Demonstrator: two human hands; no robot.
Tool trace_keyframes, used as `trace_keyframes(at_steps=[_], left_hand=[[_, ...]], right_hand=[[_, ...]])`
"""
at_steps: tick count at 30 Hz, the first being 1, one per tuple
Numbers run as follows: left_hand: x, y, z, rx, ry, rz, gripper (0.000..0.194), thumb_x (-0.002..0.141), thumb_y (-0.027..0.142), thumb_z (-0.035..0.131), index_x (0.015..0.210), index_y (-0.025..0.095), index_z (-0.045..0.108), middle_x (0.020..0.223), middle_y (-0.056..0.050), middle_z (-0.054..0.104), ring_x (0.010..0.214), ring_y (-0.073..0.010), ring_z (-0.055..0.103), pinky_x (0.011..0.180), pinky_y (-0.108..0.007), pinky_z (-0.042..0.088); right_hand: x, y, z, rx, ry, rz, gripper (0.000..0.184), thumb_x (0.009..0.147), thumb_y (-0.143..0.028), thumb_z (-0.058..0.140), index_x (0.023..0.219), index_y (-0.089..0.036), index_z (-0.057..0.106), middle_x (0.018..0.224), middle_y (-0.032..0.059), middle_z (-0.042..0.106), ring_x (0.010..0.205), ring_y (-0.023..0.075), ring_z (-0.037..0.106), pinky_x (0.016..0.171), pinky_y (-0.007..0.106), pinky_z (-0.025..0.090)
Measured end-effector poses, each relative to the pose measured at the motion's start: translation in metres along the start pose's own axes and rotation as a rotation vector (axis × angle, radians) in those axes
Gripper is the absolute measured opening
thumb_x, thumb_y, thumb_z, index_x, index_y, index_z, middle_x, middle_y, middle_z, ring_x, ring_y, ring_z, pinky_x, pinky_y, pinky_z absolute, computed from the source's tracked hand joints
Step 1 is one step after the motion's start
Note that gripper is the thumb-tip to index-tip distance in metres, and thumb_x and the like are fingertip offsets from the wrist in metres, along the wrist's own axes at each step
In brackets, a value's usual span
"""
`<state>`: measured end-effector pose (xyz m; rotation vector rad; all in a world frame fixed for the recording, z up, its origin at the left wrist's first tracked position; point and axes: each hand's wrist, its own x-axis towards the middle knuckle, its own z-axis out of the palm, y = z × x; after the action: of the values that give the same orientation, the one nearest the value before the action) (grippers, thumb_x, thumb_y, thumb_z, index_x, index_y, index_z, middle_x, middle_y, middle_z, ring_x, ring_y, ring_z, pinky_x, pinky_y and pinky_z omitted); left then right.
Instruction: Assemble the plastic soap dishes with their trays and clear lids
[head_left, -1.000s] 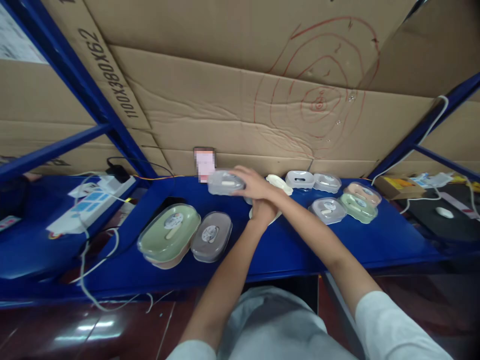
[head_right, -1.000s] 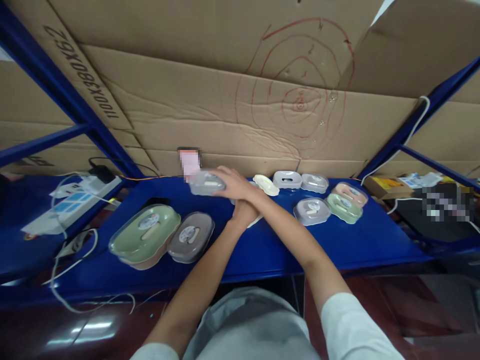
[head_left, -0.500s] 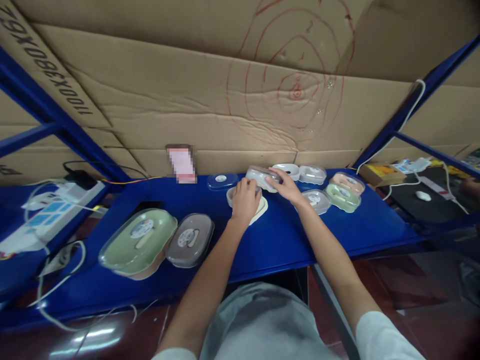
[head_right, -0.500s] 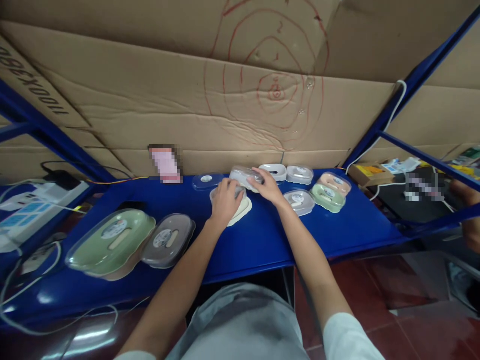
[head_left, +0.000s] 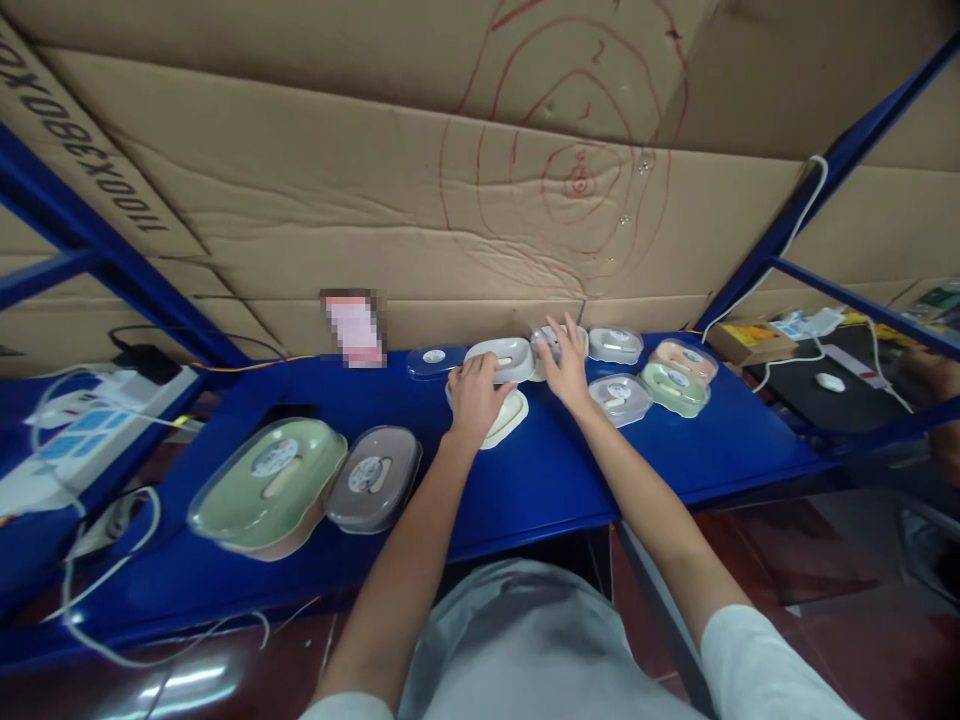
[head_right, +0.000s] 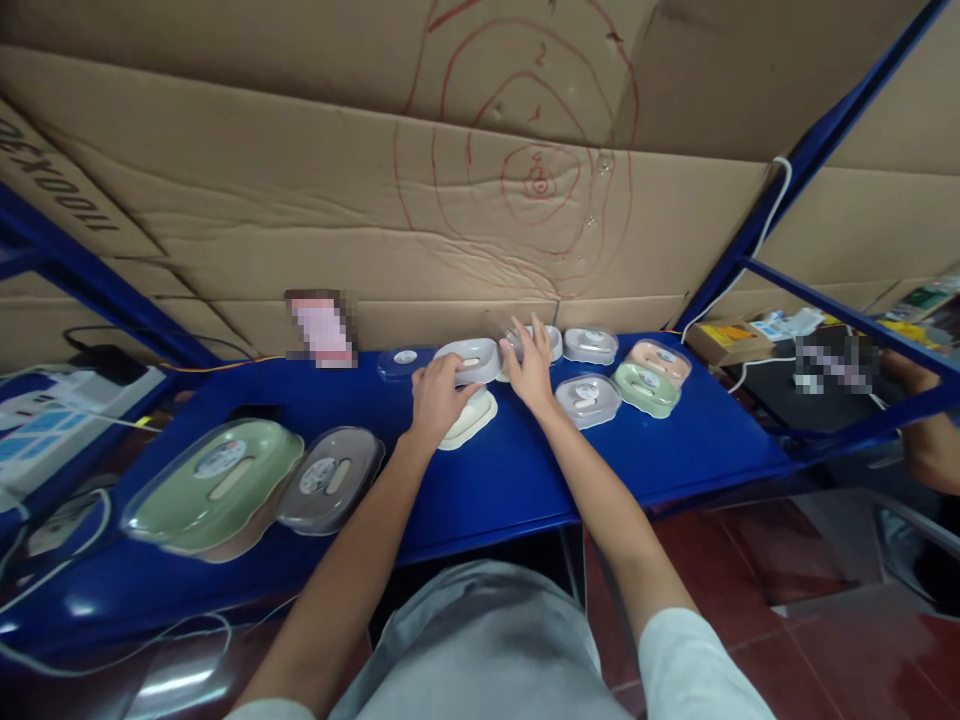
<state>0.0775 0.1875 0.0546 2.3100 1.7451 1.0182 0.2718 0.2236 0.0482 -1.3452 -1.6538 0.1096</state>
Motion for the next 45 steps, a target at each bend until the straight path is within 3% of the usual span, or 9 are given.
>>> trace_keyframes(at_steps=[6,12,16,21,27,31,36,39,45], left_hand=[[0.004,-0.005,0.001,-0.107,0.060,-0.052,0.023,0.092,0.031,0.079,0.100,0.027,0.058,0.112,-0.006,0.076,0.109,-0.0267,0.070,0.093,-0.037,0.048],[0.008,-0.015,-0.001,-0.248,0.078,-0.007,0.021,0.092,0.025,0.072,0.084,0.025,0.052,0.097,-0.001,0.072,0.086,-0.0186,0.067,0.080,-0.030,0.048],[0.011,-0.016,0.000,-0.339,0.088,0.021,0.026,0.091,0.026,0.071,0.079,0.024,0.048,0.100,0.001,0.074,0.078,-0.0138,0.063,0.077,-0.026,0.049],[0.014,-0.016,0.004,-0.366,0.125,-0.023,0.025,0.094,0.033,0.069,0.084,0.025,0.049,0.096,0.001,0.075,0.070,-0.0130,0.061,0.071,-0.026,0.049],[0.013,-0.017,0.002,-0.250,0.149,-0.044,0.006,0.101,0.029,0.060,0.104,0.025,0.059,0.122,-0.009,0.076,0.110,-0.0246,0.070,0.098,-0.038,0.051],[0.008,-0.013,0.002,-0.154,0.090,-0.003,0.032,0.099,0.011,0.049,0.123,0.025,0.065,0.149,-0.012,0.066,0.139,-0.0291,0.059,0.117,-0.049,0.040],[0.002,-0.003,0.000,-0.055,0.039,0.036,0.047,0.098,0.008,0.045,0.136,0.027,0.065,0.157,-0.013,0.059,0.145,-0.0318,0.053,0.124,-0.058,0.028],[-0.003,0.008,-0.001,-0.032,0.000,0.111,0.044,0.102,0.013,0.044,0.138,0.027,0.065,0.155,-0.012,0.059,0.145,-0.0304,0.051,0.125,-0.055,0.027],[-0.016,0.029,0.008,-0.040,-0.137,0.342,0.030,0.107,0.031,0.052,0.132,0.029,0.069,0.151,-0.010,0.062,0.145,-0.0297,0.052,0.125,-0.053,0.027]], right_hand=[[-0.007,-0.015,0.005,0.166,-0.116,-0.026,0.059,0.111,-0.056,0.033,0.154,-0.021,0.052,0.153,0.0174,0.058,0.145,0.0306,0.052,0.123,0.053,0.041],[-0.020,-0.033,0.021,0.419,-0.346,-0.032,0.073,0.101,-0.064,0.058,0.162,-0.025,0.044,0.150,0.0098,0.064,0.130,0.0279,0.066,0.113,0.044,0.054],[-0.015,-0.030,0.022,0.585,-0.350,0.078,0.084,0.093,-0.073,0.064,0.160,-0.026,0.046,0.147,0.0102,0.066,0.129,0.0280,0.067,0.110,0.044,0.056],[-0.010,-0.019,0.021,0.579,-0.311,0.148,0.073,0.098,-0.075,0.051,0.155,-0.030,0.053,0.134,0.0071,0.073,0.116,0.0252,0.073,0.097,0.041,0.064],[-0.003,-0.007,0.026,0.388,-0.204,0.187,0.073,0.101,-0.069,0.053,0.155,-0.021,0.050,0.133,0.0148,0.073,0.117,0.0281,0.073,0.104,0.048,0.060],[0.006,0.006,-0.010,0.184,-0.247,0.157,0.069,0.096,-0.058,0.066,0.150,-0.017,0.058,0.137,0.0196,0.071,0.123,0.0357,0.070,0.114,0.058,0.050],[-0.005,0.044,-0.114,-0.015,-0.456,0.106,0.068,0.076,-0.049,0.090,0.139,-0.029,0.072,0.158,0.0135,0.058,0.153,0.0443,0.044,0.127,0.070,0.026],[-0.022,0.072,-0.163,-0.211,-0.657,0.097,0.089,0.066,-0.048,0.096,0.148,-0.036,0.065,0.163,0.0142,0.052,0.153,0.0447,0.045,0.123,0.070,0.037],[-0.035,0.088,-0.176,-0.221,-0.678,0.072,0.080,0.078,-0.053,0.089,0.151,-0.034,0.063,0.158,0.0131,0.058,0.147,0.0405,0.054,0.124,0.062,0.041]])
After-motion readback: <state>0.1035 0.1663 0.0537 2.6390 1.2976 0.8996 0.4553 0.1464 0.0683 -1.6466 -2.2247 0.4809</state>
